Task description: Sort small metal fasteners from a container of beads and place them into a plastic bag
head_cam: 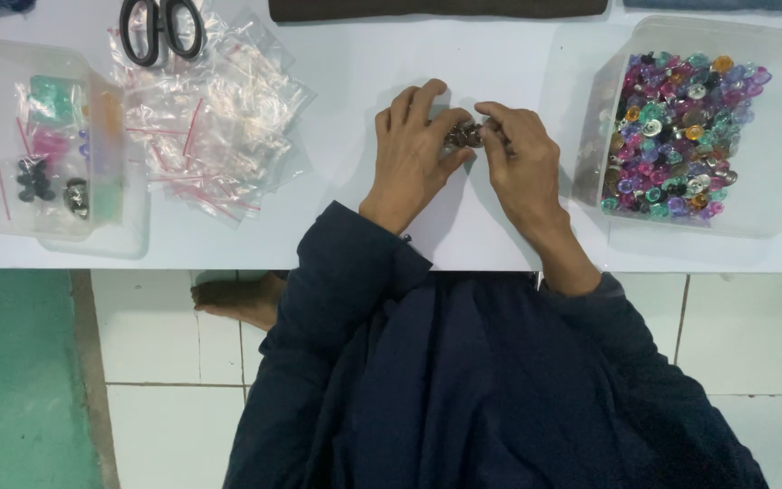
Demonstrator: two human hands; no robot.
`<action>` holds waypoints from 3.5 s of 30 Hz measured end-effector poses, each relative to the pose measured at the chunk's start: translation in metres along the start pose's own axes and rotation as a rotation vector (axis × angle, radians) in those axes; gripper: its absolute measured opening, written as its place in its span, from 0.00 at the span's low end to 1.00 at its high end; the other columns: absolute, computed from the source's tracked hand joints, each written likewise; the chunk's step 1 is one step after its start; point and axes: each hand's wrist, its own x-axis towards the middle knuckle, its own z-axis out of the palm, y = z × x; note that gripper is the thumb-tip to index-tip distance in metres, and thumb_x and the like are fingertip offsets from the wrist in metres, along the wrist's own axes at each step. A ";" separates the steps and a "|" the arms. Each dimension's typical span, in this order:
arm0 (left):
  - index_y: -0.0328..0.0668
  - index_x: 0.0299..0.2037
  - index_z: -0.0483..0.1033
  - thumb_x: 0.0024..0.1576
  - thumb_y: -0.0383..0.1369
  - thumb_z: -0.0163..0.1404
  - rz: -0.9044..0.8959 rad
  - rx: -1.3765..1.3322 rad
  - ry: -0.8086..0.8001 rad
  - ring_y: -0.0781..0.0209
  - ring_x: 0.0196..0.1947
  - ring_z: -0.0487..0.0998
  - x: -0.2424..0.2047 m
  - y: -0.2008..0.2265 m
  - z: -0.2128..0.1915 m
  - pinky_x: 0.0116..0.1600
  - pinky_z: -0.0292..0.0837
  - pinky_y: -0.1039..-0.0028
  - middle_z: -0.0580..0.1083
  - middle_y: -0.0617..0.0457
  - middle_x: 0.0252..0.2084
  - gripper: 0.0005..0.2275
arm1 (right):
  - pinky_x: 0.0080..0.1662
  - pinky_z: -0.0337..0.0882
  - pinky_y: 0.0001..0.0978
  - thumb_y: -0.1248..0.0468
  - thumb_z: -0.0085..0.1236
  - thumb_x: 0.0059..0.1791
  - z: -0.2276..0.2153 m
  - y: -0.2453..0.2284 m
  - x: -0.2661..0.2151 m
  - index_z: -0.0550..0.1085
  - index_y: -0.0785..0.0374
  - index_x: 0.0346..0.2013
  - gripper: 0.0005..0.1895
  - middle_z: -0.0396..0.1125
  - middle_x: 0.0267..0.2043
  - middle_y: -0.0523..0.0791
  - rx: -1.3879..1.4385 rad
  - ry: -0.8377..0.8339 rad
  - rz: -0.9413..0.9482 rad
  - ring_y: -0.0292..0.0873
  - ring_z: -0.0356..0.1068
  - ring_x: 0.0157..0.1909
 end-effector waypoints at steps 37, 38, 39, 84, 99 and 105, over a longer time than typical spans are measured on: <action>0.27 0.52 0.73 0.57 0.33 0.51 0.245 0.637 -0.068 0.48 0.41 0.71 0.080 0.194 0.134 0.38 0.72 0.76 0.71 0.37 0.46 0.17 | 0.47 0.69 0.58 0.78 0.57 0.43 -0.204 0.047 -0.033 0.60 0.71 0.73 0.42 0.64 0.53 0.69 -0.408 -0.383 0.382 0.72 0.64 0.54; 0.34 0.50 0.70 0.48 0.32 0.60 0.240 0.524 -0.001 0.51 0.39 0.74 0.082 0.194 0.127 0.36 0.75 0.77 0.70 0.41 0.44 0.21 | 0.49 0.67 0.58 0.79 0.53 0.40 -0.201 0.047 -0.030 0.61 0.71 0.73 0.43 0.63 0.53 0.68 -0.368 -0.339 0.468 0.72 0.63 0.54; 0.42 0.48 0.67 0.38 0.31 0.69 0.235 0.411 0.063 0.54 0.37 0.76 0.083 0.193 0.120 0.33 0.78 0.78 0.70 0.46 0.42 0.28 | 0.52 0.66 0.57 0.80 0.49 0.38 -0.197 0.047 -0.028 0.62 0.71 0.72 0.44 0.63 0.54 0.66 -0.326 -0.295 0.554 0.71 0.63 0.54; 0.45 0.57 0.62 0.55 0.25 0.60 0.255 -0.710 -0.504 0.56 0.43 0.78 0.113 0.167 0.059 0.43 0.73 0.68 0.75 0.47 0.50 0.23 | 0.53 0.65 0.36 0.66 0.63 0.51 -0.216 0.040 -0.027 0.68 0.61 0.64 0.27 0.68 0.56 0.45 0.056 -0.137 0.515 0.43 0.66 0.53; 0.52 0.67 0.58 0.62 0.21 0.46 0.373 -0.757 -0.382 0.50 0.53 0.82 0.102 0.160 0.060 0.55 0.77 0.65 0.75 0.47 0.61 0.24 | 0.56 0.76 0.43 0.76 0.53 0.57 -0.206 0.039 -0.040 0.74 0.68 0.57 0.13 0.67 0.65 0.55 0.025 0.075 0.280 0.57 0.65 0.70; 0.53 0.69 0.59 0.61 0.13 0.38 0.419 -0.780 -0.289 0.50 0.69 0.74 0.097 0.158 0.061 0.75 0.72 0.59 0.71 0.51 0.67 0.28 | 0.45 0.81 0.40 0.82 0.42 0.61 -0.202 0.034 -0.041 0.74 0.77 0.57 0.14 0.64 0.66 0.64 -0.013 0.231 0.187 0.58 0.73 0.50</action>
